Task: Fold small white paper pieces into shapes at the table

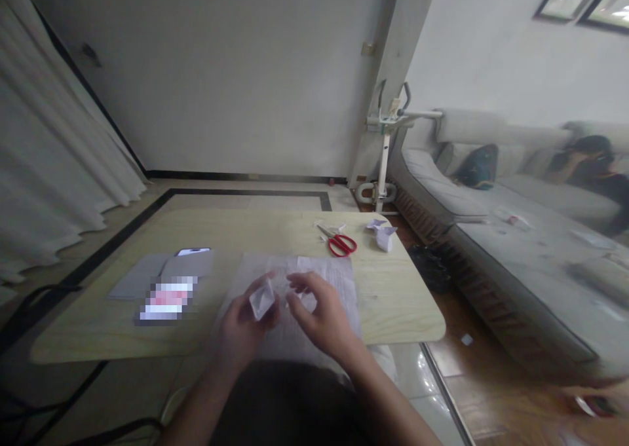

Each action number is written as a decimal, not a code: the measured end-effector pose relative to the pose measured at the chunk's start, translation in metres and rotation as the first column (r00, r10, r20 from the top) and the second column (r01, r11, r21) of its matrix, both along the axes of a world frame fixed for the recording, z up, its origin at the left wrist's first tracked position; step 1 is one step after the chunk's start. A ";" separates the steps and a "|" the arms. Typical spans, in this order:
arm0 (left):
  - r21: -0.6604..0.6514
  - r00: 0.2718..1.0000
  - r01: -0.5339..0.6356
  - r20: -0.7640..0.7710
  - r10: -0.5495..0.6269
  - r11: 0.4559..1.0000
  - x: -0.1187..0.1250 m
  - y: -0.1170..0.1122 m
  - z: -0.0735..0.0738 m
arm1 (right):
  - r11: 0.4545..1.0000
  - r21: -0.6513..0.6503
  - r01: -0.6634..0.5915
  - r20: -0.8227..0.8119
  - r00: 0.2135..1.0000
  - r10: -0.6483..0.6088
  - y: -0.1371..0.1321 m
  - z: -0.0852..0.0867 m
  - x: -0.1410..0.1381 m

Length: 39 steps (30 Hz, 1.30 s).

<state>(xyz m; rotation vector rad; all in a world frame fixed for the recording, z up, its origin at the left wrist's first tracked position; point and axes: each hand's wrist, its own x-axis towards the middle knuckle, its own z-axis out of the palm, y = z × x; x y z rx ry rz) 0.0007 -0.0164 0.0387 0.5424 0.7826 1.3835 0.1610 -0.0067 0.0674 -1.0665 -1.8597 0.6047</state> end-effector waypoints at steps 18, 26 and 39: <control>0.128 0.962 0.093 -0.268 -0.056 0.987 0.005 -0.006 -0.012 | 0.999 0.041 -0.010 -0.044 0.999 0.012 0.001 0.008 -0.012; 0.118 0.942 0.088 -0.333 -0.044 0.989 0.004 -0.002 -0.019 | 0.992 0.114 -0.055 0.091 0.995 0.045 0.000 0.009 -0.006; 0.182 0.828 0.262 -0.547 -0.124 0.948 -0.010 -0.001 -0.009 | 0.980 0.156 -0.122 0.239 0.968 0.082 -0.004 0.010 -0.004</control>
